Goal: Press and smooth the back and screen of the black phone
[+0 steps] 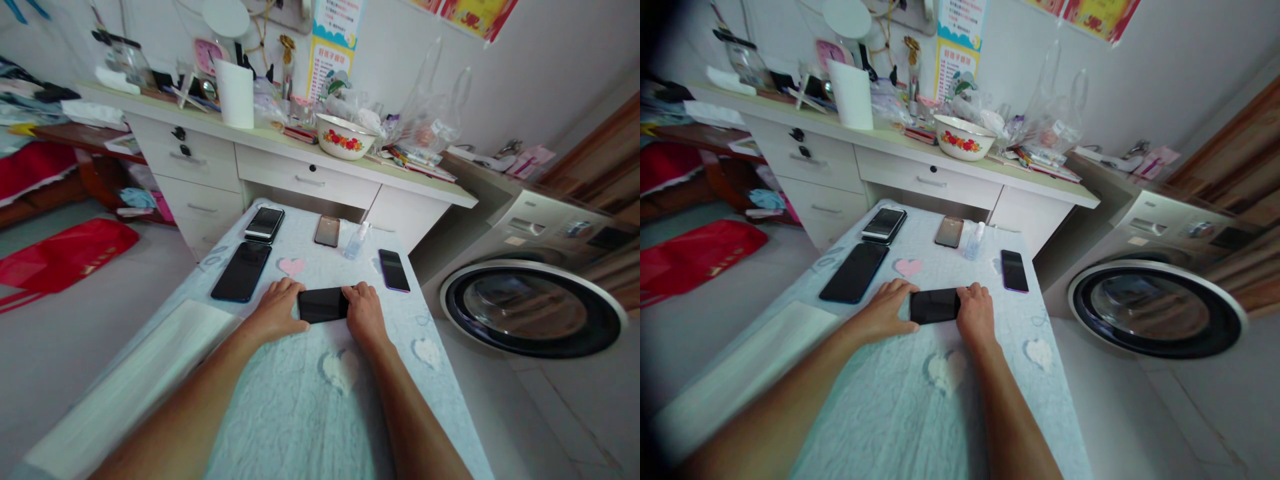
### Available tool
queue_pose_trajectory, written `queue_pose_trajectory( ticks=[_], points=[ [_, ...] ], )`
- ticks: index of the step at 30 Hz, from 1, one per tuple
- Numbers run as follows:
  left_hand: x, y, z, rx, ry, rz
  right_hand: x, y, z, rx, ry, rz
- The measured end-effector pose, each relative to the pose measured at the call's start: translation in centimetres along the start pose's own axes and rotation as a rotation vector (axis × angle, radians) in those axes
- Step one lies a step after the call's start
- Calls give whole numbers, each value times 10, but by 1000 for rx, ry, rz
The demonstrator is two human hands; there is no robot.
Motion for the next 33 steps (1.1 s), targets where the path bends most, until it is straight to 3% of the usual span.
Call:
queue_pose_trajectory(
  ticks=[12, 33],
  points=[
    [0, 0, 1, 1, -6, -9, -1, -2, -11, -15, 62, -18],
    [0, -1, -1, 19, 0, -9, -1, -4, -8, 8, 19, -39]
  ],
)
Point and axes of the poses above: each hand's wrist, its own x-axis towards the middle knuckle, its own y-axis out of the palm, z = x × y, the point moved 6 cm from there along x, towards the middle knuckle, and after that the axes turned 3 degrees about -y, right-handed, at the moved point
